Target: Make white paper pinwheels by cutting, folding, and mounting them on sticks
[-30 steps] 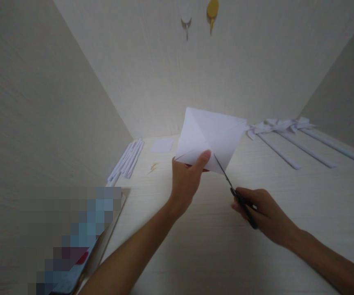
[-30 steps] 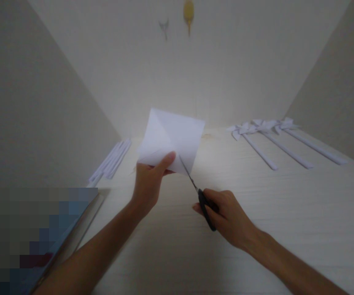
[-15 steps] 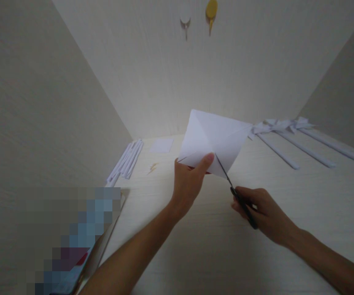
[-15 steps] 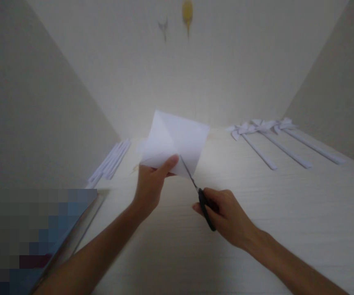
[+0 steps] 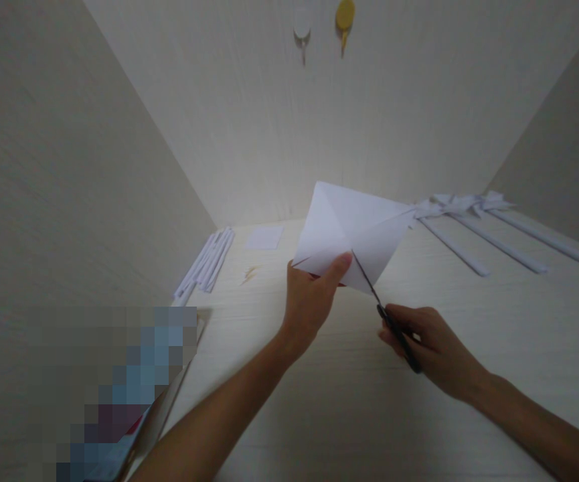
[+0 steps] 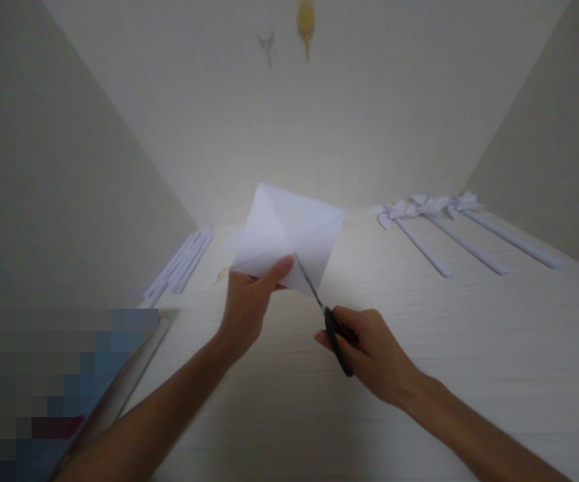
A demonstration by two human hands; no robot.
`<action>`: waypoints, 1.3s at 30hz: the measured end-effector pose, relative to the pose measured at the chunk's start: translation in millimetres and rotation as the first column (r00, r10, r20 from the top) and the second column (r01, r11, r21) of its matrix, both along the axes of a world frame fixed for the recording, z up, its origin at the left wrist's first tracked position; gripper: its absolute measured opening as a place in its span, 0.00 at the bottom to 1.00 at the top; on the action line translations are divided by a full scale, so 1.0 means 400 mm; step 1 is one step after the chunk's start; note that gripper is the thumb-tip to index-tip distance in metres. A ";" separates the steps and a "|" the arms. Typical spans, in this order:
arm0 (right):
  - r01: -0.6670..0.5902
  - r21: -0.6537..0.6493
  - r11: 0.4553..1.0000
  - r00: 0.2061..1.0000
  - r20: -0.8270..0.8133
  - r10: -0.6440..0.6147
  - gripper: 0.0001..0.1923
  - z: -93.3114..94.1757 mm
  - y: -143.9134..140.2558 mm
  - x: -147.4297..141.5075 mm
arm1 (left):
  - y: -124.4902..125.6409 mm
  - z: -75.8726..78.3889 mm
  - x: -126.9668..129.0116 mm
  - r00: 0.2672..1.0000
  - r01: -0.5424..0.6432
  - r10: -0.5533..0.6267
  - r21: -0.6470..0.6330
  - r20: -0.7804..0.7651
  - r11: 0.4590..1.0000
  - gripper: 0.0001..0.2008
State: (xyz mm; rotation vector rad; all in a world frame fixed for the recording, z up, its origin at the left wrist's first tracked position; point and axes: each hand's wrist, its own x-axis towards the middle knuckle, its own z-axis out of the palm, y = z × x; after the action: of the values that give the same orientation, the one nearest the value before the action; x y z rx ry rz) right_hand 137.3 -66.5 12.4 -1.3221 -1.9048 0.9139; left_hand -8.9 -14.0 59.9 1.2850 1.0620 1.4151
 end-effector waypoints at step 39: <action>0.001 0.022 1.000 1.000 0.026 -0.002 0.15 0.010 -0.001 -0.002 | -0.002 -0.008 -0.001 1.000 0.022 -0.022 -0.030 0.007 0.999 0.11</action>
State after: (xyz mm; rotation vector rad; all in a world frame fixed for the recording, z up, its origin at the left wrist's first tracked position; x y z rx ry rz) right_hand 136.4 -66.7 16.4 -1.3286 -1.9280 0.8768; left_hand -9.4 -14.7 56.7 1.2667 1.0575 1.3810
